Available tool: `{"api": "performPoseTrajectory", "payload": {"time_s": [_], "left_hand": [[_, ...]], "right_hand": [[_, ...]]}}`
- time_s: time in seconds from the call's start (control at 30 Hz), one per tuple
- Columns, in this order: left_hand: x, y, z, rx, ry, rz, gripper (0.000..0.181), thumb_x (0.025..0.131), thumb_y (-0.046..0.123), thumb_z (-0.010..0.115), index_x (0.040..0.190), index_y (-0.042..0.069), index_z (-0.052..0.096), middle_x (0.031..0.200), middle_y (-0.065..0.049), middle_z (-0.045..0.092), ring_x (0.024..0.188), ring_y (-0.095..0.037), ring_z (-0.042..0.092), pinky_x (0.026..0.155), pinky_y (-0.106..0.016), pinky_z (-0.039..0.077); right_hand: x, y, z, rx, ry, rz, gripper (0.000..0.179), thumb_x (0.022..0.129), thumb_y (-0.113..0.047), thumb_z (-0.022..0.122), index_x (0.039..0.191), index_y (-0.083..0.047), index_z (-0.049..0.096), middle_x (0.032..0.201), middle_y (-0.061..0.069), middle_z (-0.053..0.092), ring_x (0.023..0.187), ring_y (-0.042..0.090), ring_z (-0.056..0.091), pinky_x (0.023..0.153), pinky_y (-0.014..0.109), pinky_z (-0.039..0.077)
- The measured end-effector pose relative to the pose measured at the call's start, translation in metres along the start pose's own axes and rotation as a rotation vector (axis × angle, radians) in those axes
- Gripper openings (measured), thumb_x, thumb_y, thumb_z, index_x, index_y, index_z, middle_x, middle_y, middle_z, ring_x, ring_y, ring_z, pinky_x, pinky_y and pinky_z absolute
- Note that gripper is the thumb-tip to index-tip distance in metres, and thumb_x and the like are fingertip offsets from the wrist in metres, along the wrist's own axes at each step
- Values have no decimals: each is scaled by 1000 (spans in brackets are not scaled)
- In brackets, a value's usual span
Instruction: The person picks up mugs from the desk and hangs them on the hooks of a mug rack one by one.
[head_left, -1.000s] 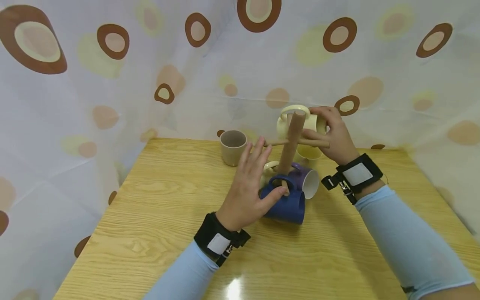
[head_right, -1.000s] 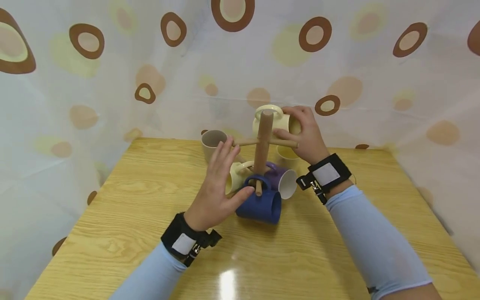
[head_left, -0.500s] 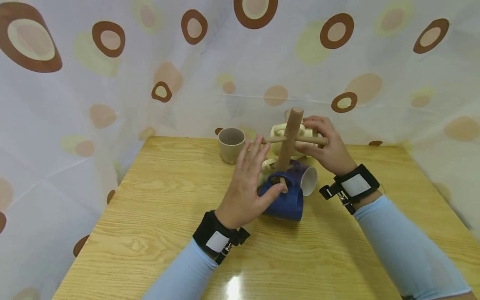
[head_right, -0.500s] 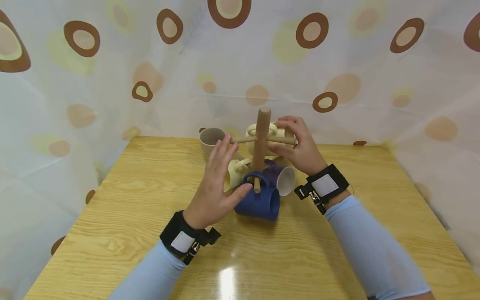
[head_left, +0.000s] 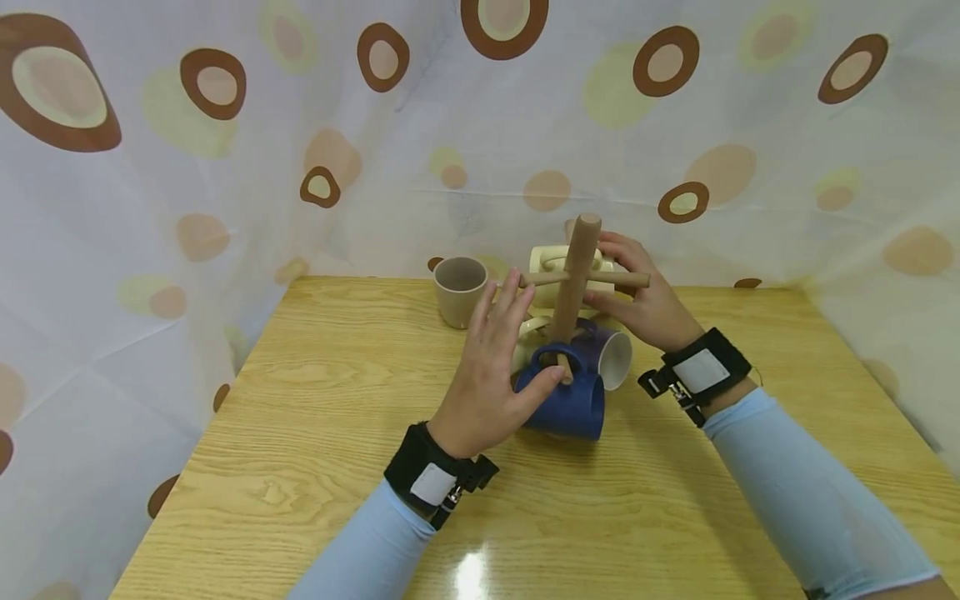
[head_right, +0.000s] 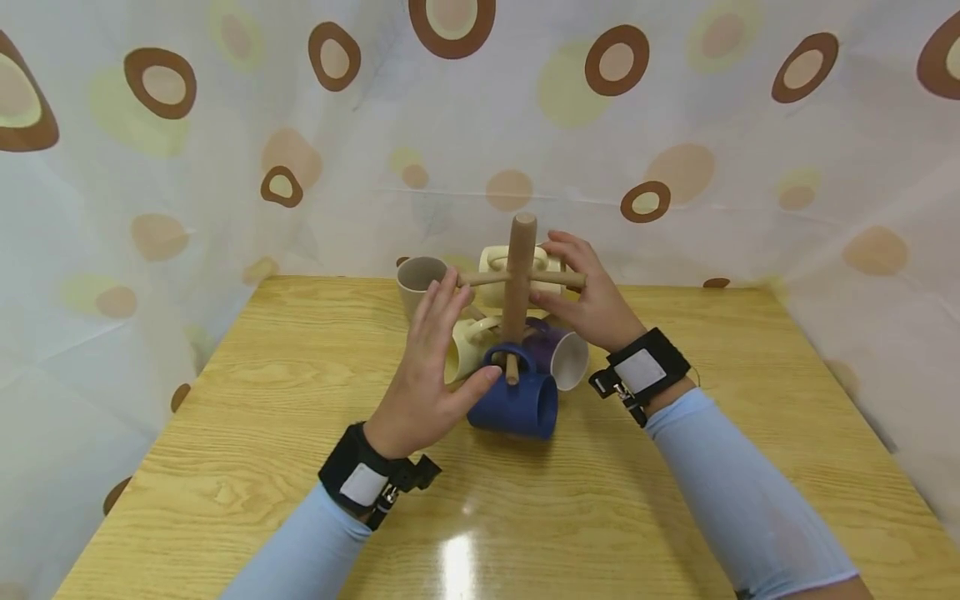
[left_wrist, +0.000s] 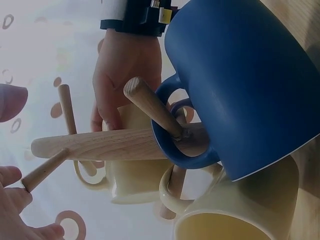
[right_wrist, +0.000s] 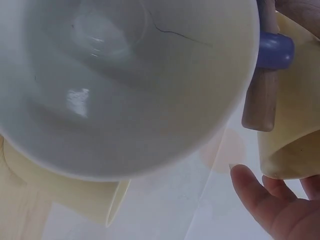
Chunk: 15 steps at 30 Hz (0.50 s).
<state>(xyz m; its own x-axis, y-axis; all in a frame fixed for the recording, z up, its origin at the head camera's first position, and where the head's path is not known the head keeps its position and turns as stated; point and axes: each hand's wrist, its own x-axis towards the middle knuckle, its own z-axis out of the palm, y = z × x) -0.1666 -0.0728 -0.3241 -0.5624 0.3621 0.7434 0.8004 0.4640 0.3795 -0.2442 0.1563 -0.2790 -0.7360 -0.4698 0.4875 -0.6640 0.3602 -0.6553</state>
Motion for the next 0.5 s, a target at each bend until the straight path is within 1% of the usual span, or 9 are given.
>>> {"api": "performPoseTrajectory", "payload": {"time_s": [0.07, 0.13, 0.23, 0.33, 0.43, 0.5], "left_hand": [[0, 0, 0, 1, -2, -1, 85, 86, 30, 65, 150, 6, 15, 158, -14, 7, 142, -32, -1, 115, -56, 14], [-1, 0, 0, 1, -5, -2, 85, 86, 30, 65, 150, 6, 15, 158, -14, 7, 142, -31, 0, 115, -56, 14], [-1, 0, 0, 0, -9, -3, 85, 86, 30, 65, 150, 6, 15, 158, -14, 7, 142, -31, -1, 115, -56, 14], [-1, 0, -1, 1, -12, -2, 85, 86, 30, 64, 150, 6, 15, 158, -14, 7, 142, -31, -1, 115, -56, 14], [-1, 0, 0, 2, -10, -1, 85, 86, 30, 64, 150, 5, 15, 158, -14, 6, 142, -32, -1, 115, -56, 14], [0, 0, 0, 1, -7, 1, 85, 86, 30, 64, 150, 5, 15, 158, -14, 6, 142, -32, -1, 115, -56, 14]], "right_hand": [[-1, -3, 0, -5, -2, 5, 58, 81, 10, 62, 135, 7, 40, 146, 27, 24, 134, 32, 23, 100, 56, 40], [-2, -3, 0, 3, -3, 5, 60, 81, 11, 62, 136, 7, 39, 147, 28, 23, 135, 36, 21, 98, 68, 35], [-3, -1, -1, 4, 1, 8, 60, 82, 9, 62, 137, 6, 39, 147, 29, 22, 135, 38, 19, 99, 70, 31], [-3, 2, -3, -4, 8, -4, 58, 82, 8, 63, 136, 7, 40, 147, 29, 24, 135, 39, 18, 100, 70, 29], [-2, 13, -6, -19, 18, -16, 59, 82, 7, 63, 137, 3, 41, 147, 27, 26, 136, 36, 20, 101, 70, 27], [-2, 24, -9, -16, 34, 0, 60, 82, 8, 61, 138, -2, 42, 148, 22, 29, 135, 34, 23, 103, 68, 26]]}}
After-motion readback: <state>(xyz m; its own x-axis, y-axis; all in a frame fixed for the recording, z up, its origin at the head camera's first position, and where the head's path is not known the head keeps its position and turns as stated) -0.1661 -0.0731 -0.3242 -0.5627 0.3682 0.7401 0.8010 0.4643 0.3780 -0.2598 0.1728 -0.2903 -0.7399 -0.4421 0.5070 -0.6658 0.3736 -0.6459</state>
